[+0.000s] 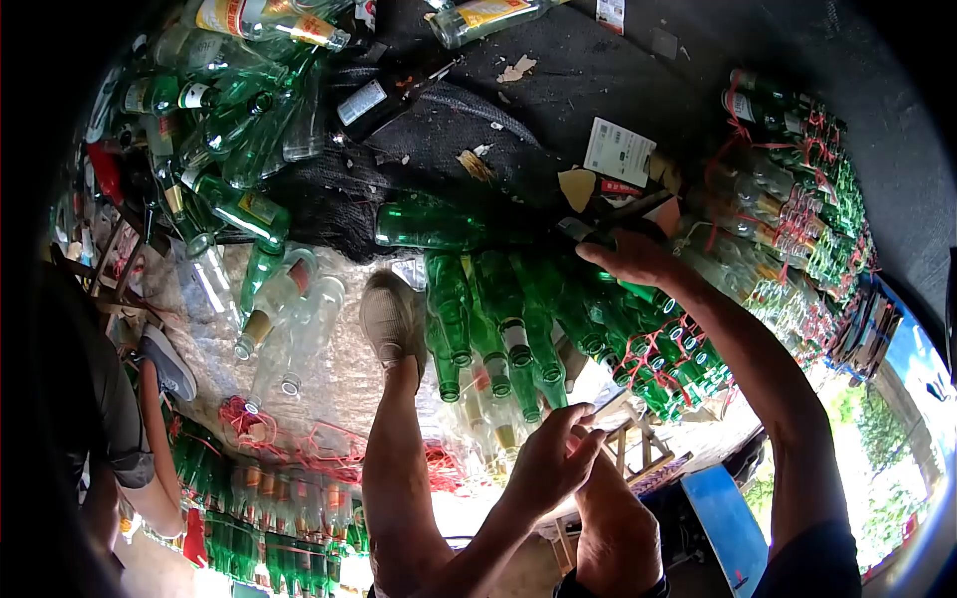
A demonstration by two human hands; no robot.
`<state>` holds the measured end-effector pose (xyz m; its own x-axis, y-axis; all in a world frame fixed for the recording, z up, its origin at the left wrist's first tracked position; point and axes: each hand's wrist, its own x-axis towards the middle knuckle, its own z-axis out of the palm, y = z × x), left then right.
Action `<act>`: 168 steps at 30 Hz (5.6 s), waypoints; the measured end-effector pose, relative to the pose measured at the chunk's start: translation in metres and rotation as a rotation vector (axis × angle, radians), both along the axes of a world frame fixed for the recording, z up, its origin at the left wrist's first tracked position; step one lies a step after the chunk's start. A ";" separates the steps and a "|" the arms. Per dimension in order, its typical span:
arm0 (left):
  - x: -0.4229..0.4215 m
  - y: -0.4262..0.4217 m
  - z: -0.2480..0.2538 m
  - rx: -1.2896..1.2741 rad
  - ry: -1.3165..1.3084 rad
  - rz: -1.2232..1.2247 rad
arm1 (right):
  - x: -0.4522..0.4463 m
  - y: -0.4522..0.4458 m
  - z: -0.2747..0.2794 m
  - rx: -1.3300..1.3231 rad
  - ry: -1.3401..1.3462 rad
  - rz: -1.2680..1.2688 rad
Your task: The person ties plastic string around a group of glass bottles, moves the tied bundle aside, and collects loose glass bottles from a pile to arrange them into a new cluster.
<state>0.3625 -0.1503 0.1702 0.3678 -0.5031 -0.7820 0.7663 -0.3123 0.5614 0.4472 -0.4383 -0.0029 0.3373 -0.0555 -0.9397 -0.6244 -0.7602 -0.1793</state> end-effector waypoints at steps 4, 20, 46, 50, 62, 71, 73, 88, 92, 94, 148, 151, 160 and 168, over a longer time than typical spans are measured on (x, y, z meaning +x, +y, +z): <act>-0.001 0.003 0.001 -0.003 0.009 0.018 | 0.023 0.005 0.031 0.034 0.179 -0.145; 0.004 0.003 0.004 -0.011 -0.001 0.044 | 0.054 0.067 0.049 0.146 0.091 -0.512; 0.012 0.010 0.009 -0.011 0.105 0.031 | 0.073 0.133 -0.087 0.148 -0.942 0.239; 0.012 0.008 0.009 -0.014 0.116 0.022 | 0.080 0.127 -0.105 0.113 -0.831 0.294; 0.039 0.009 0.012 -0.037 0.154 0.037 | 0.179 0.106 -0.078 -0.135 -1.079 0.405; 0.053 0.012 0.011 -0.020 0.183 0.052 | 0.320 0.079 -0.089 -0.510 -0.927 0.735; 0.052 0.012 0.011 -0.014 0.200 0.064 | 0.315 0.081 -0.087 -0.579 -0.977 0.735; 0.046 0.013 0.014 -0.043 0.176 0.033 | 0.244 0.046 -0.087 -0.590 -0.899 0.678; 0.041 0.014 0.014 -0.051 0.154 0.044 | 0.229 0.042 -0.095 -0.534 -0.819 0.521; 0.036 0.015 0.014 -0.048 0.119 0.049 | 0.220 0.041 -0.092 -0.557 -0.859 0.548; 0.052 0.004 0.011 -0.017 -0.025 0.097 | 0.159 0.356 0.013 0.565 0.344 -0.511; 0.053 0.002 0.012 -0.010 -0.023 0.071 | 0.171 0.318 0.019 0.508 0.255 -0.324; 0.055 0.001 0.015 0.005 -0.005 0.023 | 0.282 0.092 -0.011 0.245 -0.753 -0.783; 0.074 0.005 0.018 0.002 0.106 0.023 | 0.370 -0.058 -0.025 -0.646 -0.881 0.118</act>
